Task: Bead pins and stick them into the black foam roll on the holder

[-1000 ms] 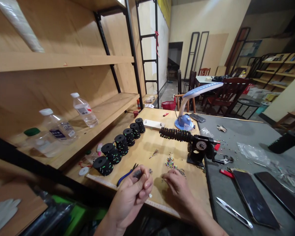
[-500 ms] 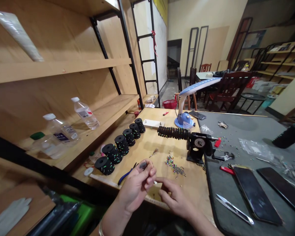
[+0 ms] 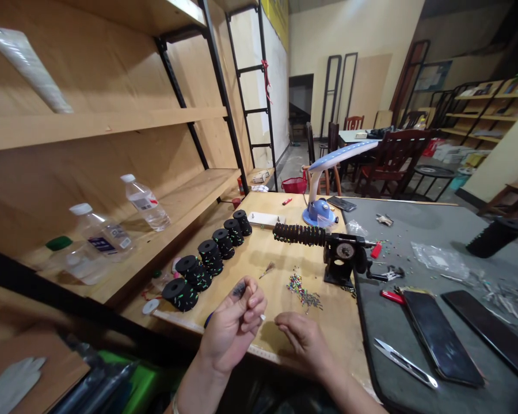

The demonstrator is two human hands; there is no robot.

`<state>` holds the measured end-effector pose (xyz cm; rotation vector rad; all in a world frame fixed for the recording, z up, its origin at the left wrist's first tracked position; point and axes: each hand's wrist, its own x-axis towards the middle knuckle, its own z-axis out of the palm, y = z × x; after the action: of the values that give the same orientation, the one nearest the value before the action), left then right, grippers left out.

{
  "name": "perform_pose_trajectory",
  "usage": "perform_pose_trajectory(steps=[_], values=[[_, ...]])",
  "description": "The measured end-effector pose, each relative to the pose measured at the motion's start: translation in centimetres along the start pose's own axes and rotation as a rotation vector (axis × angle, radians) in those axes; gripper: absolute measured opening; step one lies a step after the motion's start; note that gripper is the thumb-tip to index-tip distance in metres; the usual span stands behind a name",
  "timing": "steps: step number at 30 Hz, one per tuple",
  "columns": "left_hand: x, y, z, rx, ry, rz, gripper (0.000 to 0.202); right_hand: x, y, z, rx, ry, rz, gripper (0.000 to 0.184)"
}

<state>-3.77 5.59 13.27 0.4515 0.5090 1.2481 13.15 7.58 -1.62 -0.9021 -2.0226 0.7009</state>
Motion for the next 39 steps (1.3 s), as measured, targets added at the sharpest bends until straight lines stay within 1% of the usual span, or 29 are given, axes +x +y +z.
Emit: perform_pose_trajectory(steps=[3,6,9,12,15,17,20,21,23,25,27,29,30,32,34,35,37,39], values=[[0.1,-0.2,-0.3,0.009,0.024,0.025,0.022,-0.2,1.3,-0.3,-0.071,-0.018,0.022,0.028],[0.3,-0.7,-0.5,0.118,0.049,0.054,0.024,-0.3,1.8,-0.5,-0.111,-0.019,0.058,0.028],[0.2,-1.2,-0.7,0.343,0.079,0.093,0.024,-0.2,1.5,-0.6,-0.141,-0.029,0.089,0.029],[-0.1,-1.5,-0.8,0.586,0.102,0.122,0.028,-0.2,0.9,-0.8,-0.167,-0.080,0.142,0.031],[-0.7,-1.6,-0.8,0.850,0.052,0.071,0.028,-0.4,0.3,-1.7,-0.174,-0.118,0.215,0.033],[-1.1,-1.6,-0.6,1.044,0.002,0.041,0.026,-0.7,-0.4,-2.8,-0.145,-0.058,0.248,0.030],[-1.7,-1.8,-0.2,1.339,-0.069,0.097,0.018,-1.2,-2.6,-4.5,-0.007,0.123,0.293,0.025],[-1.8,-1.9,0.0,1.425,-0.092,0.127,0.016,-1.4,-3.6,-4.8,0.074,0.151,0.298,0.024],[-2.1,-2.0,0.3,1.538,-0.128,0.164,0.012,-1.5,-5.7,-4.9,0.295,0.143,0.312,0.026],[-2.3,-2.1,0.6,1.591,-0.140,0.179,0.013,-1.4,-7.3,-4.2,0.606,0.102,0.366,0.033],[-2.4,-2.0,0.7,1.630,-0.132,0.205,0.014,-1.1,-8.3,-3.2,0.908,0.049,0.407,0.039],[-2.6,-1.8,0.7,1.671,-0.121,0.231,0.015,-0.8,-8.6,-2.3,1.095,0.017,0.437,0.041],[-2.7,-1.7,0.7,1.684,-0.118,0.238,0.015,-0.7,-8.7,-1.9,1.144,0.003,0.446,0.042],[-2.8,-1.5,0.6,1.686,-0.112,0.239,0.014,-0.6,-8.5,-1.5,1.184,-0.043,0.464,0.043],[-2.8,-1.4,0.5,1.657,-0.094,0.248,0.015,-0.8,-8.4,-1.4,1.162,-0.085,0.497,0.042],[-2.8,-1.4,0.4,1.637,-0.082,0.255,0.015,-1.0,-8.3,-1.4,1.119,-0.087,0.519,0.040],[-2.6,-1.6,0.1,1.593,-0.061,0.250,0.015,-1.5,-8.1,-1.5,0.973,-0.048,0.541,0.038],[-2.4,-2.2,-0.6,1.538,-0.037,0.207,0.013,-2.1,-7.8,-1.5,0.788,0.002,0.516,0.038]])
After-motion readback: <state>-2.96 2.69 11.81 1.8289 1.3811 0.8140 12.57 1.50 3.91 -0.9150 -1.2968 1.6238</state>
